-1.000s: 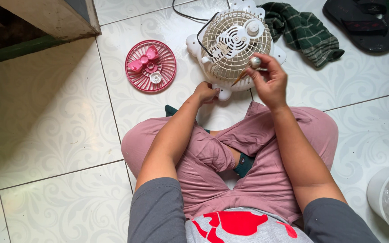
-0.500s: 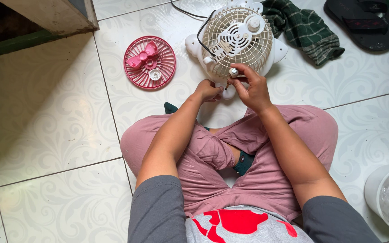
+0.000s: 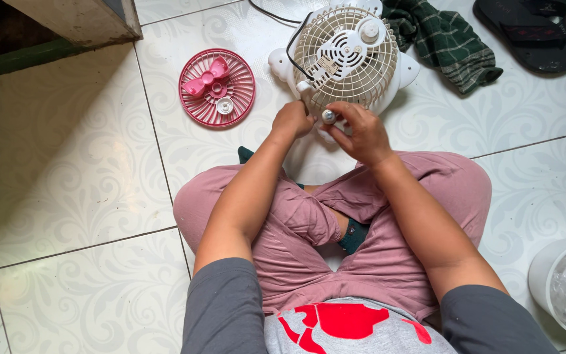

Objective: The person sits on the floor and disassembles a small electric fan. They remove the front grille and fan blades, then use a screwdriver to loosen and remove screws from the rear housing.

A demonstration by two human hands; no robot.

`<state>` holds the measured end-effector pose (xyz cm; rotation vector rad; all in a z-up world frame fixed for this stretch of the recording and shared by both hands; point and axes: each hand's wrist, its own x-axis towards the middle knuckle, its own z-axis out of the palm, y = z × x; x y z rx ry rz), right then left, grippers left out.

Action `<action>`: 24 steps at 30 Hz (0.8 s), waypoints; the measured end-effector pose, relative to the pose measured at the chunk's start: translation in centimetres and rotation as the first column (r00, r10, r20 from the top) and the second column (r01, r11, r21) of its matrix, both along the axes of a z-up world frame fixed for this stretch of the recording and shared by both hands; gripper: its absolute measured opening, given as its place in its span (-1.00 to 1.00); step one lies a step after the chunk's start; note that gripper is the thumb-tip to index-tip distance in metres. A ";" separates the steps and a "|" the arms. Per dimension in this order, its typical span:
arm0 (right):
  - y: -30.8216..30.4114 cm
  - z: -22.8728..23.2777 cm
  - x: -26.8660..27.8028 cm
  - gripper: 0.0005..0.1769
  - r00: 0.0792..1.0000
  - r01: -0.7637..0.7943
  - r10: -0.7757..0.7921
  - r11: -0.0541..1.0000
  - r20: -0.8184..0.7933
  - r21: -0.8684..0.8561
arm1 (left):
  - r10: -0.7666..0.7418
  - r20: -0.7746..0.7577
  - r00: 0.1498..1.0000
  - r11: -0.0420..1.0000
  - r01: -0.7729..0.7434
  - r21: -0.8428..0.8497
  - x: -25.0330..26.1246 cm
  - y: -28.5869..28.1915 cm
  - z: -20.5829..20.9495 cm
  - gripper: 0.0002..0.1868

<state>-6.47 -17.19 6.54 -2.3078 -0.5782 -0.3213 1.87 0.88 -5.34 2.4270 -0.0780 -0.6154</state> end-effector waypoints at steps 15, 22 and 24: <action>-2.2 0.9 0.8 -0.54 0.961 -0.115 0.162 0.971 -0.223 0.208 | -0.304 0.061 0.951 0.705 0.267 -0.657 -1.5 -0.3 3.3 -0.71; -1.0 0.9 0.2 -0.54 0.979 0.173 -0.153 0.974 -0.137 0.144 | -0.256 0.247 0.935 0.870 0.334 -0.363 -2.7 -1.0 5.6 -0.77; -1.2 0.9 0.3 -0.61 0.984 0.134 -0.116 0.982 -0.137 0.134 | -0.229 0.237 0.944 0.858 0.311 -0.408 -2.8 -0.8 6.0 -0.76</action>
